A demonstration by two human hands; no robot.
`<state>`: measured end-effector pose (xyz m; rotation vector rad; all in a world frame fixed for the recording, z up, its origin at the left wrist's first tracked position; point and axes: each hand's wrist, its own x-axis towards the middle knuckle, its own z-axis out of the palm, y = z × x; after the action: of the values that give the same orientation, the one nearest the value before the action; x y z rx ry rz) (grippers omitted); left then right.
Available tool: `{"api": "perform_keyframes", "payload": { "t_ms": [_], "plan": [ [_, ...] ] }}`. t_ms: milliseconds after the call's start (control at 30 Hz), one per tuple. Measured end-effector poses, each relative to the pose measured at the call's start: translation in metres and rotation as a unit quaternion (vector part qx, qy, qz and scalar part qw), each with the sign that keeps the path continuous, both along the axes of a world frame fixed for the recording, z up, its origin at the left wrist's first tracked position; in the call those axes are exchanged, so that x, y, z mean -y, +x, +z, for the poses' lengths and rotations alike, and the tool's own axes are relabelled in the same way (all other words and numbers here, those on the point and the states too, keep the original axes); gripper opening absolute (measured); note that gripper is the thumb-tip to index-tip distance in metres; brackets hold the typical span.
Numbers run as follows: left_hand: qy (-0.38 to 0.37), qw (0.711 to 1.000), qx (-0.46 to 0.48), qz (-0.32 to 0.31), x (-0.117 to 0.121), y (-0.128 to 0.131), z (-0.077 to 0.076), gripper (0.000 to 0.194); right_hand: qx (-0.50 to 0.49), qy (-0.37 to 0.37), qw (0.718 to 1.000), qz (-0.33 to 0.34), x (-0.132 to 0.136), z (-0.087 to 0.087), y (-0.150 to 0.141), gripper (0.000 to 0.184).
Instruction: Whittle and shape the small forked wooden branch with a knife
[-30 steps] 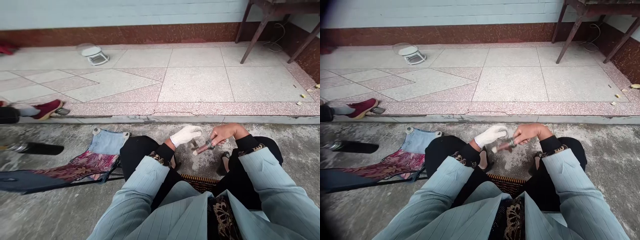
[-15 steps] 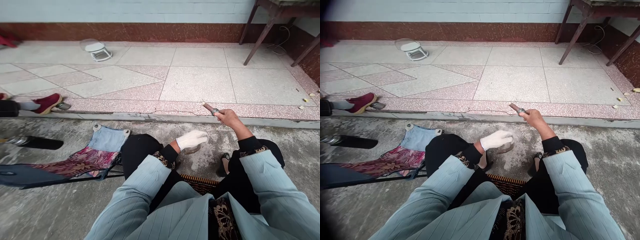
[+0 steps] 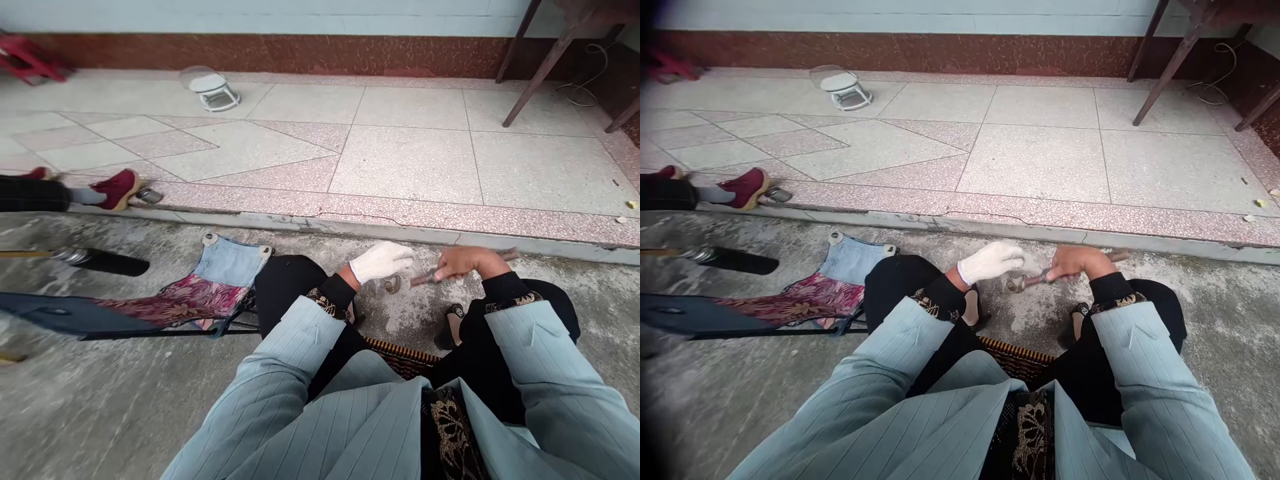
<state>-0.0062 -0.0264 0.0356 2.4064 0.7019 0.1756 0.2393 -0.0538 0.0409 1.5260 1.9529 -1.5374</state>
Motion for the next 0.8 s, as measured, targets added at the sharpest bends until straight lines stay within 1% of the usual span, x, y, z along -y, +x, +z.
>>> {"api": "perform_keyframes", "payload": {
  "t_ms": [33,67,100,167,233,267,300,333,400,500,567,600,633,700,767,800],
  "plan": [
    [-0.01,1.0,0.018,0.02,-0.001,-0.002,0.002,0.028,-0.051,-0.047,0.997,0.04,0.004,0.002,-0.005,0.047],
    [-0.027,0.998,0.037,0.038,-0.002,-0.003,0.004,0.027,-0.094,-0.069,0.991,0.061,0.007,0.004,-0.01,0.047],
    [-0.049,0.996,0.058,0.054,-0.002,-0.003,0.005,0.027,-0.126,-0.078,0.986,0.073,0.009,0.007,-0.015,0.046],
    [-0.099,0.988,0.095,0.068,-0.003,-0.002,0.004,0.025,-0.159,-0.078,0.98,0.089,0.012,0.013,-0.024,0.045],
    [-0.142,0.981,0.116,0.066,-0.002,0.003,-0.004,0.025,-0.18,-0.08,0.975,0.1,0.012,0.017,-0.029,0.043],
    [-0.159,0.978,0.117,0.063,-0.001,0.006,-0.009,0.025,-0.191,-0.077,0.974,0.093,0.012,0.019,-0.029,0.042],
    [-0.172,0.976,0.115,0.067,0.001,0.009,-0.016,0.026,-0.202,-0.063,0.975,0.07,0.011,0.021,-0.028,0.041],
    [-0.184,0.975,0.102,0.066,0.002,0.012,-0.022,0.027,-0.209,-0.039,0.977,0.033,0.01,0.021,-0.026,0.041],
    [-0.195,0.976,0.072,0.069,0.006,0.016,-0.033,0.031,-0.208,0.029,0.976,-0.064,0.007,0.022,-0.018,0.043],
    [-0.174,0.984,0.017,0.02,0.009,0.018,-0.04,0.034,-0.173,0.122,0.958,-0.193,0.001,0.021,-0.004,0.048],
    [-0.147,0.989,-0.004,-0.014,0.009,0.018,-0.04,0.033,-0.104,0.17,0.951,-0.237,-0.003,0.018,0.002,0.049],
    [-0.13,0.991,-0.008,-0.022,0.008,0.017,-0.039,0.032,-0.05,0.191,0.95,-0.24,-0.006,0.016,0.005,0.049],
    [-0.112,0.993,-0.008,-0.028,0.007,0.017,-0.038,0.031,0.007,0.208,0.95,-0.231,-0.008,0.013,0.006,0.049],
    [-0.073,0.997,-0.003,-0.04,0.004,0.014,-0.033,0.03,0.1,0.226,0.952,-0.18,-0.01,0.006,0.006,0.047],
    [-0.045,0.997,-0.004,-0.061,0.001,0.011,-0.027,0.028,0.135,0.21,0.962,-0.111,-0.008,-0.001,0.001,0.045],
    [-0.036,0.997,-0.003,-0.07,0.001,0.009,-0.023,0.027,0.129,0.186,0.971,-0.074,-0.006,-0.004,-0.003,0.045]
  ]
}}
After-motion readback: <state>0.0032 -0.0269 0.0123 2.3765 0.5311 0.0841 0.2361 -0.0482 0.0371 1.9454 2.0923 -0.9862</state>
